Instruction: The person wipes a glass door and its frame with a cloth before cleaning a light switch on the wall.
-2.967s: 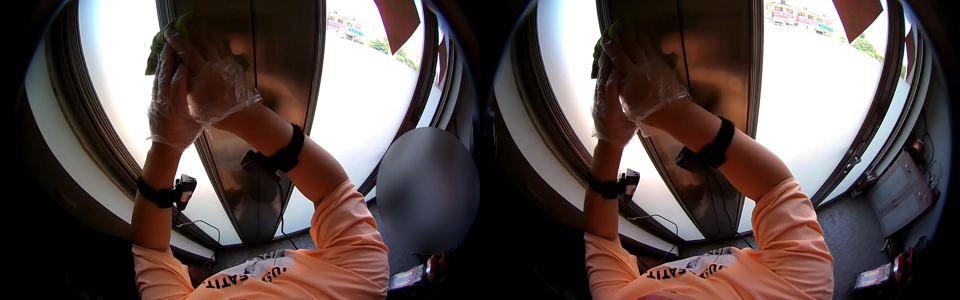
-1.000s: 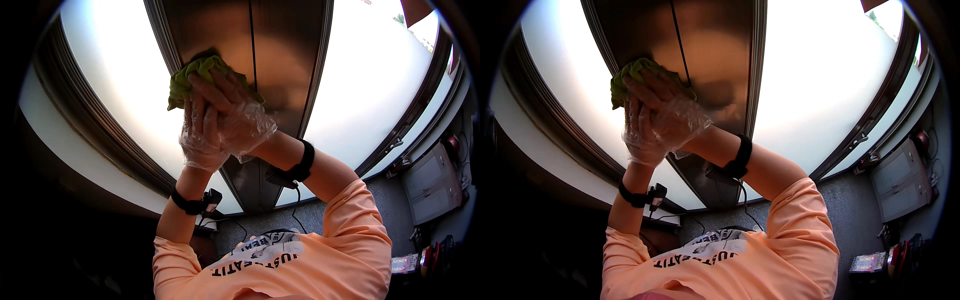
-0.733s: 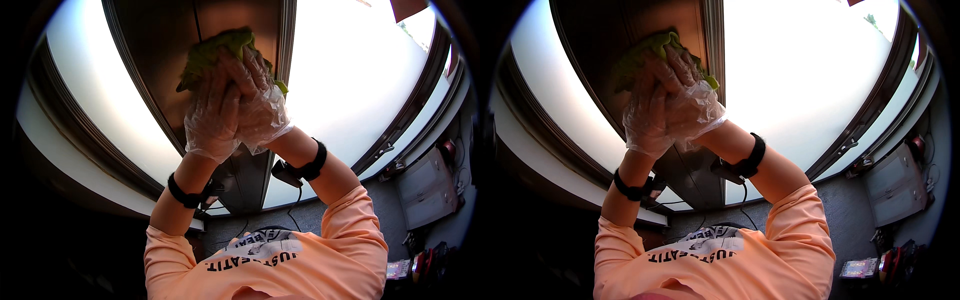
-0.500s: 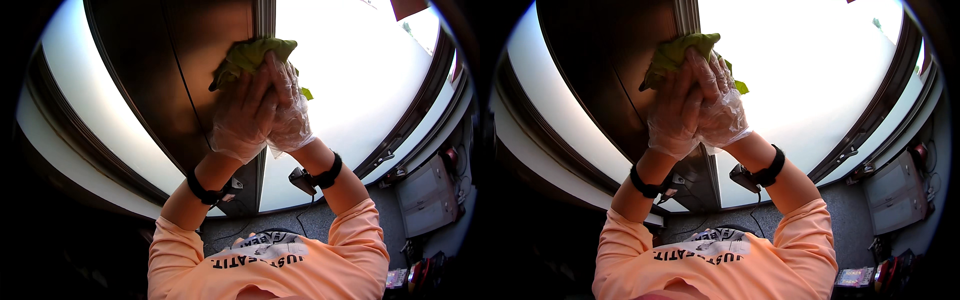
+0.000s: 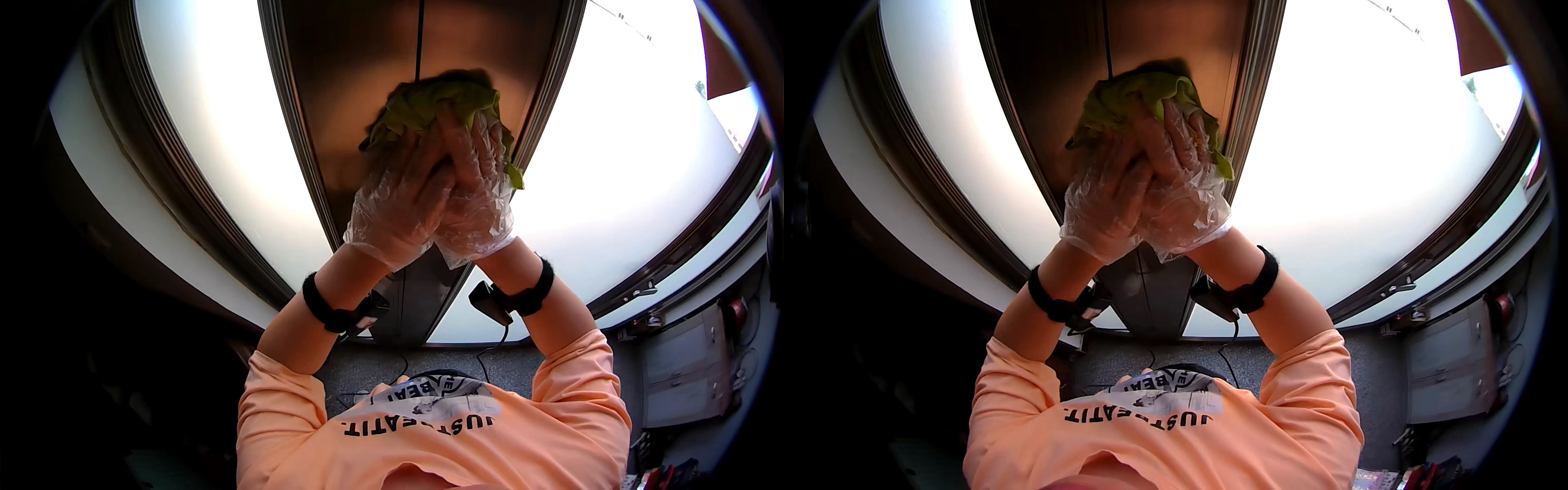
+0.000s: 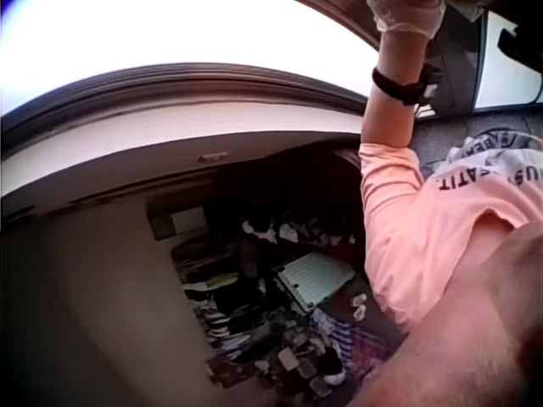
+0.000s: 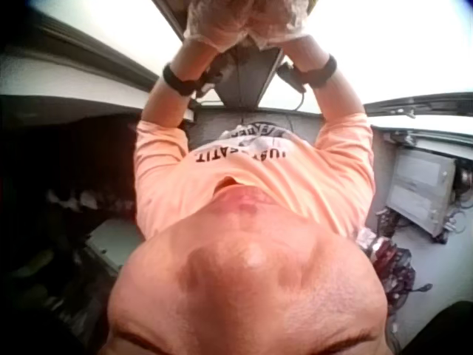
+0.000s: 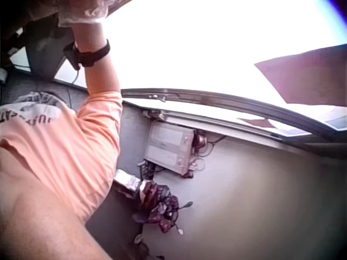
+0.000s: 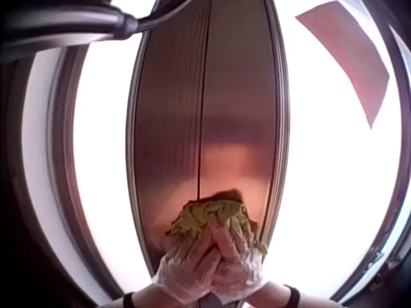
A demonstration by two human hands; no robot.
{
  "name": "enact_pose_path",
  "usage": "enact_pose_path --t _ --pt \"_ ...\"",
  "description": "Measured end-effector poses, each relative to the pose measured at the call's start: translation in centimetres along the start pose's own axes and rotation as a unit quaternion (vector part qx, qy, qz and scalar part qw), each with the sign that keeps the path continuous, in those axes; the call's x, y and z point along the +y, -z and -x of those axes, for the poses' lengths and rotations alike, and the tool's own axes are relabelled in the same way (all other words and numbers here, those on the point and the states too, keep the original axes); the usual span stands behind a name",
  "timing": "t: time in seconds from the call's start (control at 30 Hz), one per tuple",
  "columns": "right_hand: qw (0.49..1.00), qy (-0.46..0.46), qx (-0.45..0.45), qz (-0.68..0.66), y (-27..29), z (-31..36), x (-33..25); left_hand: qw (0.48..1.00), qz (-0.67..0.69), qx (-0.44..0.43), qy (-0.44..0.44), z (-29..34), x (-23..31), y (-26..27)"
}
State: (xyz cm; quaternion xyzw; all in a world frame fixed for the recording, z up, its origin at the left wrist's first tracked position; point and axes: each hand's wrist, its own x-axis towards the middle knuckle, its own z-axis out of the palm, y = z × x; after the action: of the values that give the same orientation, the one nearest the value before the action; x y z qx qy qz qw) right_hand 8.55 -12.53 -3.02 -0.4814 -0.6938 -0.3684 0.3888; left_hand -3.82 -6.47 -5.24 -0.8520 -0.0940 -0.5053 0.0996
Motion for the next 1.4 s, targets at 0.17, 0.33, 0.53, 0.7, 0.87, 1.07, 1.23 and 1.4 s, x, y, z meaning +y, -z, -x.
enact_pose_path --t 0.17,0.33,0.53,0.7,0.87,1.07,1.23,1.4 --pt "0.998 0.037 0.059 0.004 -1.7 -0.8 0.1 1.000 -0.025 0.018 -0.005 0.8 -1.6 -0.3" --pt "0.999 0.032 0.030 0.004 -1.4 -1.6 0.3 1.000 -0.004 0.028 -0.002 -0.1 -2.1 -0.7" --pt "0.997 -0.010 -0.066 -0.044 -1.9 -0.4 0.2 0.998 0.011 -0.043 0.032 1.6 -2.1 -1.4" --pt "0.996 0.018 -0.081 -0.035 -4.1 1.6 1.0 0.991 0.028 -0.101 0.082 3.4 -1.2 -2.4" --pt "0.996 -0.002 -0.040 -0.077 -4.2 1.8 1.4 0.994 -0.002 -0.104 0.033 1.9 -0.9 -1.6" --pt "0.996 0.030 -0.023 -0.082 -2.3 1.7 1.5 0.995 0.040 -0.082 0.050 2.3 -0.7 -3.0" --pt "0.995 -0.002 0.051 -0.082 -2.9 1.8 0.8 0.998 0.028 -0.046 0.035 2.6 0.2 -2.6" --pt "0.995 0.005 0.023 -0.097 -2.4 1.9 0.4 0.998 0.001 -0.049 0.028 2.4 -0.2 -2.0"
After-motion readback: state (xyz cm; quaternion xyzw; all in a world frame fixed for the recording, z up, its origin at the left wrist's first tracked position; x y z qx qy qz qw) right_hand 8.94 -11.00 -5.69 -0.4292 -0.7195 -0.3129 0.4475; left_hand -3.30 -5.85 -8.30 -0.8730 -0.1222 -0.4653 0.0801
